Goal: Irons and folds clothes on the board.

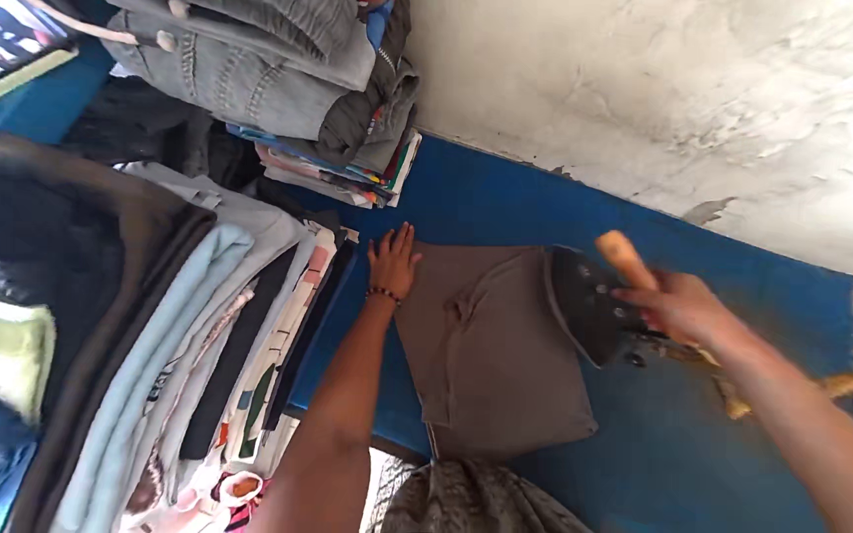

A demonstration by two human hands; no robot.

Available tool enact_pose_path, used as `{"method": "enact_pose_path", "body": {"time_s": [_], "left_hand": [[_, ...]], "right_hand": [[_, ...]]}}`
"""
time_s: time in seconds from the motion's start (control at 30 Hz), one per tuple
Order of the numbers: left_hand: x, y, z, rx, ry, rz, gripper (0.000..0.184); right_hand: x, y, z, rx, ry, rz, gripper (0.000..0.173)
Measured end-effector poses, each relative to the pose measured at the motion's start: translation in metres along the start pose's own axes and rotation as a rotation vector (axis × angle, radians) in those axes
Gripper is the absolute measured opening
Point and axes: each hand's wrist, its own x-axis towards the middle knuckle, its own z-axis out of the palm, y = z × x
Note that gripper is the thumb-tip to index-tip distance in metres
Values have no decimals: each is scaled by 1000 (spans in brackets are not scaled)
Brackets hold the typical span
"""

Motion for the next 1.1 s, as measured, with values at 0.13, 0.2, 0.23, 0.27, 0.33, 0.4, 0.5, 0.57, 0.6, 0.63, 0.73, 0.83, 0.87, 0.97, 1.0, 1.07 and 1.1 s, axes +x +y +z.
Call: {"method": "enact_pose_path", "body": {"time_s": [0.13,0.2,0.23,0.27,0.33,0.4,0.5,0.57,0.6,0.63,0.73,0.83,0.87,0.97,1.0,1.07,1.1], "left_hand": [[-23,27,-12,-142,166,-198,62],[-65,43,-20,-213,252,-207,59],[-92,47,-17,-233,290,-206,56],[-123,49,-13,-258,314,-217,52],[-186,51,-2,-335,327,-274,44],[-249,59,11,-400,294,-334,38],[-307,84,33,-382,301,-316,35],[-326,97,49,-323,305,-233,35],[-333,103,54,-293,295,-185,34],[-336,108,58,-261,299,-136,33],[-332,120,60,-231,362,-89,27],[-306,124,55,-116,396,42,25],[-298,123,54,-73,344,97,27],[-292,108,61,-6,122,137,37],[-296,101,64,18,122,157,39],[-312,92,70,27,191,222,44],[-320,89,72,31,221,270,47]], "right_hand": [[-18,-54,101,-187,-95,-188,61],[-32,-78,118,-224,-144,-251,55],[-41,-84,116,-219,-162,-283,51],[-49,-84,114,-209,-167,-310,47],[-60,-71,108,-220,-158,-343,43],[-73,-40,107,-300,-184,-354,49],[-100,3,108,-543,-334,-278,64],[-110,25,91,-589,-357,-241,64],[-110,39,79,-544,-327,-228,61],[-106,54,66,-473,-275,-217,58],[-80,101,30,-284,-104,-100,54],[-43,152,5,-110,24,18,48],[-32,166,-4,-90,61,45,49],[-31,173,-23,-291,257,-45,53],[-38,173,-22,-360,338,-191,58],[-56,177,1,-475,398,-549,65],[-66,183,24,-529,352,-688,62]]}}
